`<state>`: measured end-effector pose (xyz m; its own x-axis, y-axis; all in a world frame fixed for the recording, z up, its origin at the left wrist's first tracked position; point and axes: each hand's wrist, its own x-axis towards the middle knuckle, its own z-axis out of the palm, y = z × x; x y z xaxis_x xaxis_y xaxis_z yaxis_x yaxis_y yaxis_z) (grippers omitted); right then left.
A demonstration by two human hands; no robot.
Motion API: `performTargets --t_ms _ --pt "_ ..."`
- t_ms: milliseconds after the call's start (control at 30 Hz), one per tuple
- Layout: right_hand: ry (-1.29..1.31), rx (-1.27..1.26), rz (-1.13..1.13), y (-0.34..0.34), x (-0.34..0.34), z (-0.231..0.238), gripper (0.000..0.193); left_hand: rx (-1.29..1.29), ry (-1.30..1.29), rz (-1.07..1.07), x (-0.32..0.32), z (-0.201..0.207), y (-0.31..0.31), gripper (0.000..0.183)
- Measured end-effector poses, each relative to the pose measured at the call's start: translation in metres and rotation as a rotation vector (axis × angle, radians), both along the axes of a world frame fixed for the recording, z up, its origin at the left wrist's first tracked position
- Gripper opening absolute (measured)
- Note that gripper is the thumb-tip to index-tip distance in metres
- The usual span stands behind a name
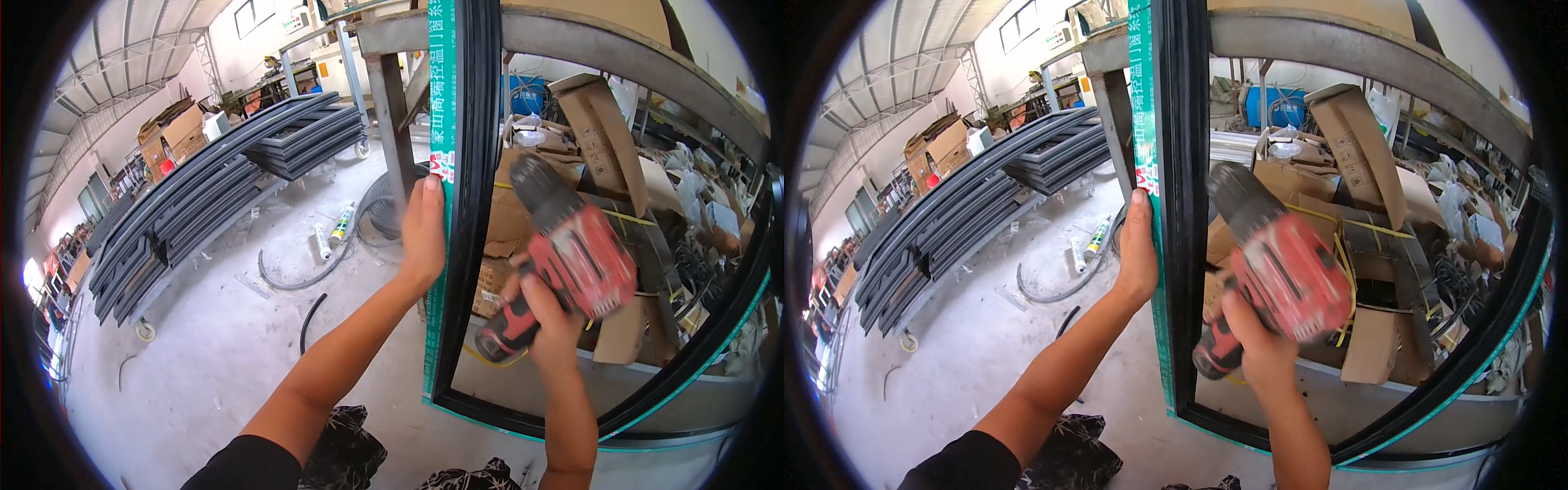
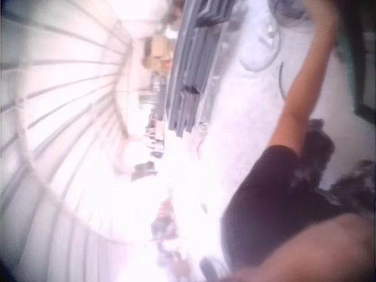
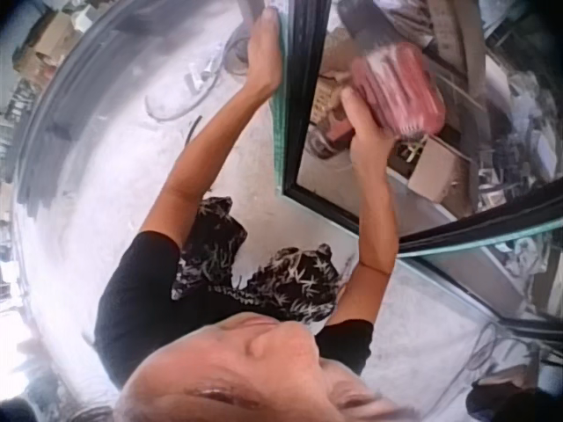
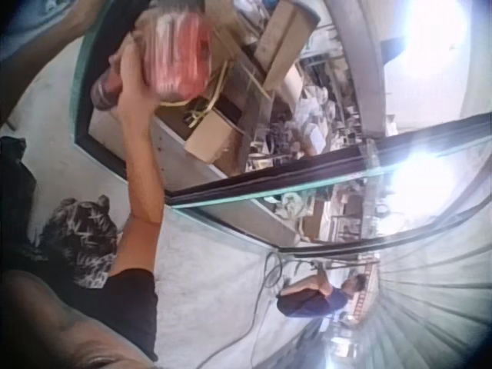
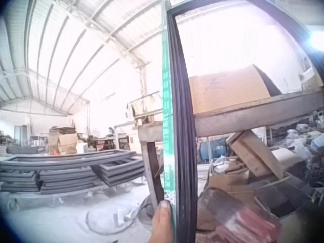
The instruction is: The person installs a black rubber seal along the interior edge of a large metal door frame. They press the rubber strip into the track by hand, cut the excess length using a pair of shears, and then use a red electric drill to secure a corner screw into the frame.
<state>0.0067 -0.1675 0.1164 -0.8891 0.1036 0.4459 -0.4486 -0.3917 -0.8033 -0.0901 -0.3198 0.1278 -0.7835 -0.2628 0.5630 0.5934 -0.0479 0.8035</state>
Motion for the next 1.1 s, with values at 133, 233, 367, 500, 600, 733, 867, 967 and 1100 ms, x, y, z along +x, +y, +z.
performTargets --t_ms 133,233,367,500,600,733,867,967,1100 --pt "-0.071 0.063 0.189 0.004 -0.015 0.009 0.016 -0.018 -0.005 -0.014 -0.002 0.002 0.002 0.042" --pt "-0.098 0.09 0.176 0.002 -0.004 -0.001 0.024 0.012 -0.013 0.012 -0.005 -0.001 -0.009 0.042" --pt "-0.047 -0.026 0.082 0.007 0.004 -0.01 0.026 -0.015 0.018 -0.012 0.0 0.003 0.001 0.043" --pt "-0.098 0.093 0.201 0.002 -0.016 -0.003 0.016 0.024 -0.024 -0.052 -0.002 0.001 -0.001 0.051" --pt "-0.079 0.123 0.181 0.001 -0.017 -0.004 0.017 0.094 -0.054 -0.124 0.004 0.003 0.0 0.058" --pt "-0.122 0.103 0.2 0.004 -0.012 -0.027 0.018 0.115 -0.063 -0.171 0.003 0.005 0.0 0.064" --pt "-0.086 0.229 0.014 -0.002 -0.009 -0.06 0.019 0.123 -0.127 -0.208 0.002 0.004 -0.004 0.069" --pt "-0.091 0.293 0.036 -0.004 -0.008 -0.068 0.022 0.119 -0.124 -0.196 0.0 0.003 -0.006 0.072" --pt "-0.057 0.471 -0.121 -0.007 -0.003 -0.1 0.022 0.125 -0.134 -0.196 0.006 0.006 -0.001 0.073"
